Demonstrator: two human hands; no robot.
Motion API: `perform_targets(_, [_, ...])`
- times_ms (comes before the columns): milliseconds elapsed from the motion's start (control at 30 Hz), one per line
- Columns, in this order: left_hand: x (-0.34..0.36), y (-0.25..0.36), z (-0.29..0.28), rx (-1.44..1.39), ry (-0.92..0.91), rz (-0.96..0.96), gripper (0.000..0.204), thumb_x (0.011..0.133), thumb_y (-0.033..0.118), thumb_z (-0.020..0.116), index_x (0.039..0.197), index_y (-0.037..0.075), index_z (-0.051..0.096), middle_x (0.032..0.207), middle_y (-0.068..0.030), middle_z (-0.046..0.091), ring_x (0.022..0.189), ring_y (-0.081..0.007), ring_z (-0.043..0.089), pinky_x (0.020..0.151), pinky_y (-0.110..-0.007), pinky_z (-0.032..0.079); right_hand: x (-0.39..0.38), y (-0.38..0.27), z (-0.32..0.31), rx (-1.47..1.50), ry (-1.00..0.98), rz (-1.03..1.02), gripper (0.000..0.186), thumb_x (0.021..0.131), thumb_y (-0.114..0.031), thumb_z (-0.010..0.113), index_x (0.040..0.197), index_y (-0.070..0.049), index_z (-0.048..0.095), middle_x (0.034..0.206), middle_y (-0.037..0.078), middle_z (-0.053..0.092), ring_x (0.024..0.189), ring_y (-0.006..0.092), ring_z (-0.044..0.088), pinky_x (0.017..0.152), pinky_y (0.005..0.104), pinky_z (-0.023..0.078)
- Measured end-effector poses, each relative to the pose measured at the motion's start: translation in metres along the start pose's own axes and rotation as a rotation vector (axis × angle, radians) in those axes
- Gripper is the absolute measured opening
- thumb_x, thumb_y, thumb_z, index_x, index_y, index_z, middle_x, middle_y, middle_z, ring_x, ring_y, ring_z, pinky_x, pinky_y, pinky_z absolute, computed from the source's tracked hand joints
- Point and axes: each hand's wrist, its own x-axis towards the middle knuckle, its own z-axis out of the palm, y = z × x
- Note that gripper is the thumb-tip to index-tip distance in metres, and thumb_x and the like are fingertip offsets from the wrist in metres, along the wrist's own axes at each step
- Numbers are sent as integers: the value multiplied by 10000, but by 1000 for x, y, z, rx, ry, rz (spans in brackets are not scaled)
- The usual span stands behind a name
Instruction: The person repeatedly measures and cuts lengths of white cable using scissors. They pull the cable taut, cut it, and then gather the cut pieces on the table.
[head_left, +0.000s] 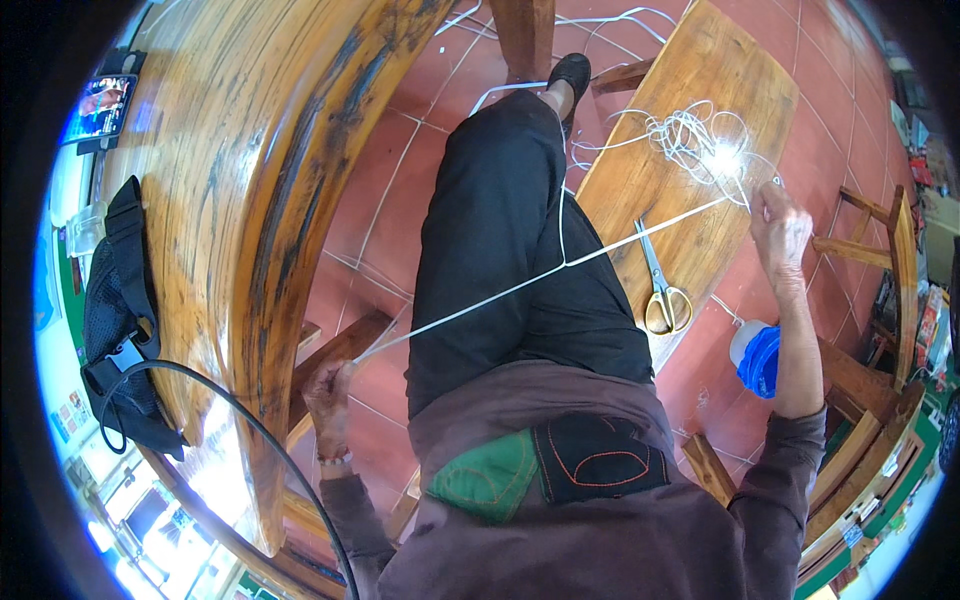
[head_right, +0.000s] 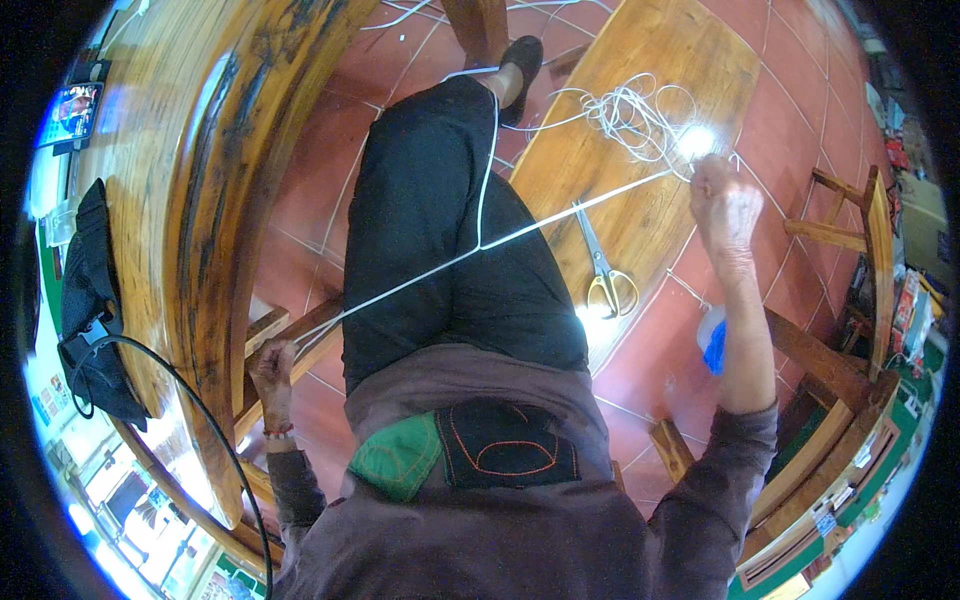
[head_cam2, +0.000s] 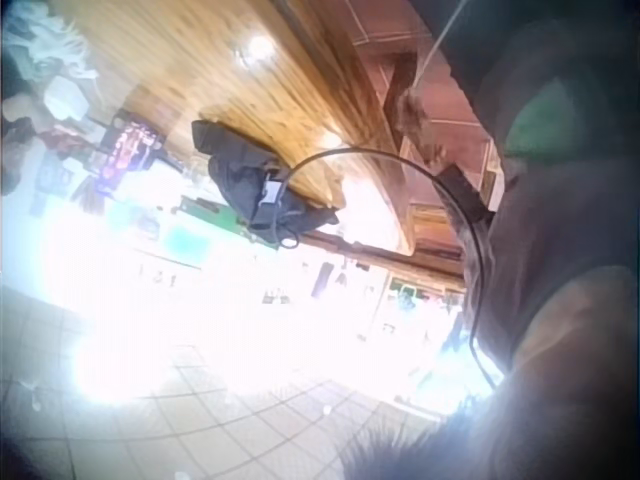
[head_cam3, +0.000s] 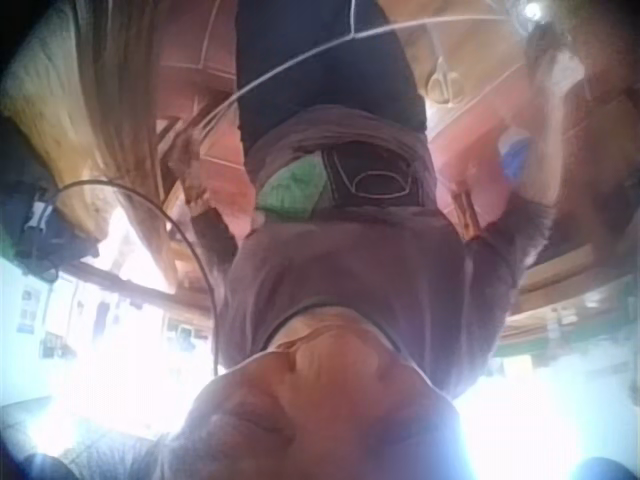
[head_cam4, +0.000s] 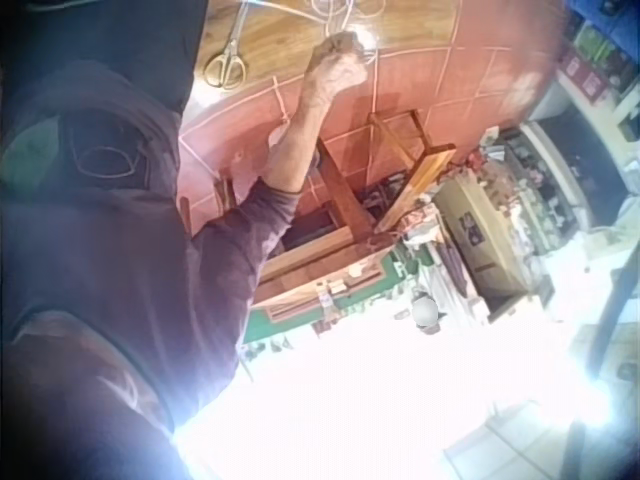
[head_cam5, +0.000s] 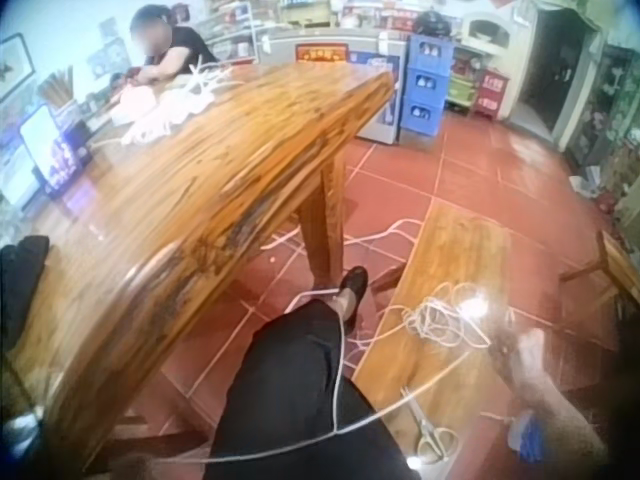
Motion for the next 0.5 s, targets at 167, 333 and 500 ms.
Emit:
perform_targets(167, [-17,-46,-26,158,96,60,124,812,93,573,770,-23,585,680,-2,525,634,-83,465,570,-248,397,-9,65,-12,-349,-47,59,64,709,-90,549,651,-84,524,588,120,554,517,290,560,448,366,437])
perform_targets(333, [-16,-114,-35,505,71,-43,226,836,217,542,844,2,610,739,-98,576,700,-206,552,607,-336,421,-45,80,25,-379,-227,10,50,701,-129,561,669,-93,552,576,117,566,509,271,573,466,375,467])
perform_targets(500, [21,-5,21,1043,92,427,280,791,158,497,1047,62,557,1069,-91,538,1037,-268,466,882,-446,305,-42,13,32,-103,-274,79,105,696,-97,564,615,-61,508,602,129,548,532,304,553,480,395,434])
